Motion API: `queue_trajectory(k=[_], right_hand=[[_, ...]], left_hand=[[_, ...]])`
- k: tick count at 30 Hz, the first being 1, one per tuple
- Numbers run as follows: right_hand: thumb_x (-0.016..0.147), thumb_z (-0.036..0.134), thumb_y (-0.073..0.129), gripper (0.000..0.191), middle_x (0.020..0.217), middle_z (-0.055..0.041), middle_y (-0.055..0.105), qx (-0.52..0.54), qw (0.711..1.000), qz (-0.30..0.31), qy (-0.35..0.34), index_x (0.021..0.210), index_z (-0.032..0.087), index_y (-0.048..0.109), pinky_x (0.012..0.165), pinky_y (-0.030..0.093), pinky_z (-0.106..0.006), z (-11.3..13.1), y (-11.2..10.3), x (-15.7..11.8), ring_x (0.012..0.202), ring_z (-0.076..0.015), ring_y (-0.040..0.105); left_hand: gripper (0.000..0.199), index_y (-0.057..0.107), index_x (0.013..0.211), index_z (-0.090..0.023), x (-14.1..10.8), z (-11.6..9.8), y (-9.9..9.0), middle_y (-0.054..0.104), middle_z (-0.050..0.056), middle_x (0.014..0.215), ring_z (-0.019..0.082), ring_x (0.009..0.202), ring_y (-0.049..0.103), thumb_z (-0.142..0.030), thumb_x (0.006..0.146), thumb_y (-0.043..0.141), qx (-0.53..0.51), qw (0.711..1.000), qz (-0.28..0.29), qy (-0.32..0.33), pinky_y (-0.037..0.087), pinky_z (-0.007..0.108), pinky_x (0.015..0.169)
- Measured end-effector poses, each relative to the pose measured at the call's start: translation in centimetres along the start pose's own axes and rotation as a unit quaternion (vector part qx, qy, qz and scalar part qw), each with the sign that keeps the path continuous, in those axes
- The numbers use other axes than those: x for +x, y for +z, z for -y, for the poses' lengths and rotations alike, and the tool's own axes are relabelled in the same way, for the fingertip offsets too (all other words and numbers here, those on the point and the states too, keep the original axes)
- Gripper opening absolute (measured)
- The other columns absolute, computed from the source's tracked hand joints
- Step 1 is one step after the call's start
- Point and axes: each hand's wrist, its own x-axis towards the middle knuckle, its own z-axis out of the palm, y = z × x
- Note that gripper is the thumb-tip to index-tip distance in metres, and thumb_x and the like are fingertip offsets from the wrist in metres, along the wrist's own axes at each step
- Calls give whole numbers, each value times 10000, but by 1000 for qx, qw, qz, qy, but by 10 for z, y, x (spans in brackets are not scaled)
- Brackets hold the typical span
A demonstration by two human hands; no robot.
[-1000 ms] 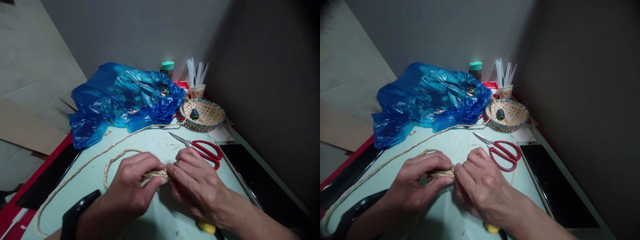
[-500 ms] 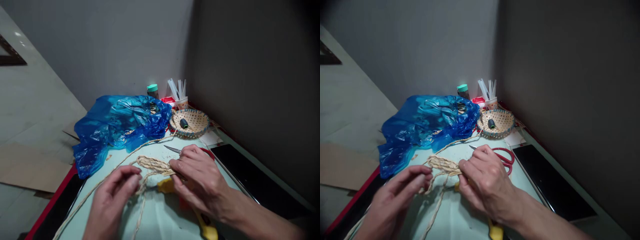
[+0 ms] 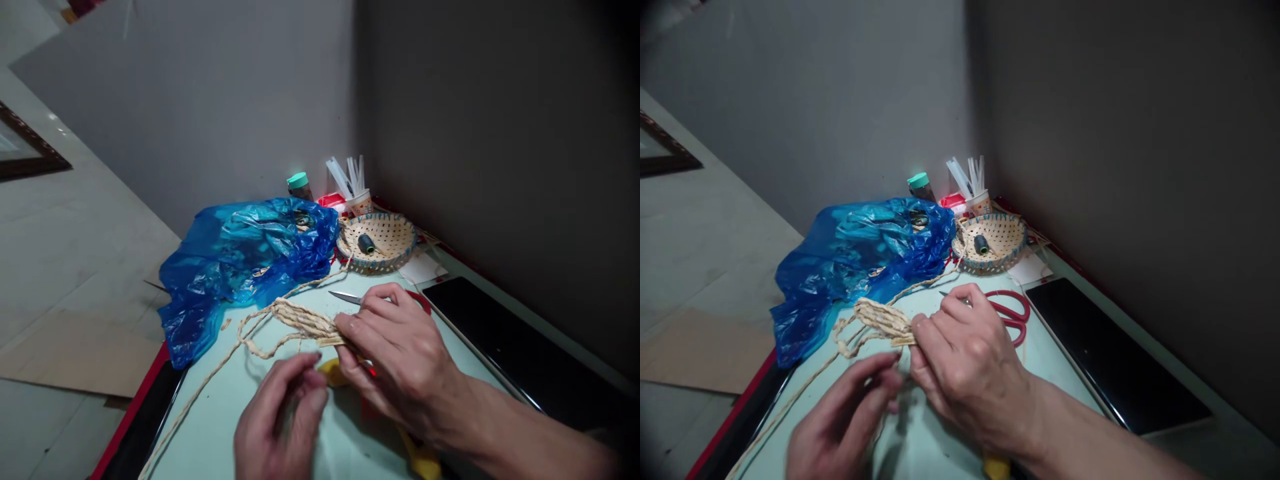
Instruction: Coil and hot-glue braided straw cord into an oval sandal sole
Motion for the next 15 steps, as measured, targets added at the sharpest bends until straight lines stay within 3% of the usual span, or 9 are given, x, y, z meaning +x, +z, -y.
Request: queue_trajectory(k=[1, 3, 5, 9, 15], right_hand=[[913, 68, 524, 117, 680, -65, 617, -3, 1000, -1, 0, 926, 69, 641, 722, 379, -407, 1, 2, -1, 638, -182, 454], [908, 72, 544, 115, 689, -84, 636, -12, 1000, -8, -2, 947, 44, 649, 731, 384, -420, 4, 5, -4, 643, -187, 464], [901, 69, 564, 125, 697, -99, 653, -21, 1000, -16, -6, 969, 20, 656, 729, 393, -425, 4, 7, -7, 642, -190, 474], [907, 71, 578, 145, 707, -99, 658, -35, 999, -4, -6, 1001, -2, 662, 725, 397, -436, 3, 11, -10, 657, -203, 492], [939, 167, 545, 237, 838, -73, 656, 46, 991, 97, 82, 1120, 58, 653, 811, 398, -451, 10, 8, -8, 767, -222, 535]], left_hand=[[169, 751, 980, -252, 2, -2, 7, 748, 52, 877, 223, 758, 656, -377, 870, 720, -63, 995, 33, -75, 536, 334, 743], [246, 766, 979, -226, 9, -5, 19, 763, 68, 946, 246, 869, 689, -413, 818, 769, -219, 961, 95, -140, 555, 349, 816], [193, 773, 905, -207, 16, -7, 28, 770, 60, 942, 239, 926, 699, -370, 805, 794, -300, 932, 95, -177, 549, 349, 887], [83, 768, 805, -204, 24, -4, 30, 767, 29, 872, 202, 908, 701, -274, 799, 812, -333, 917, 86, -201, 540, 323, 923], [128, 784, 950, -197, 30, -3, 22, 761, 34, 885, 169, 847, 689, -245, 831, 785, -328, 918, 86, -206, 553, 281, 854]])
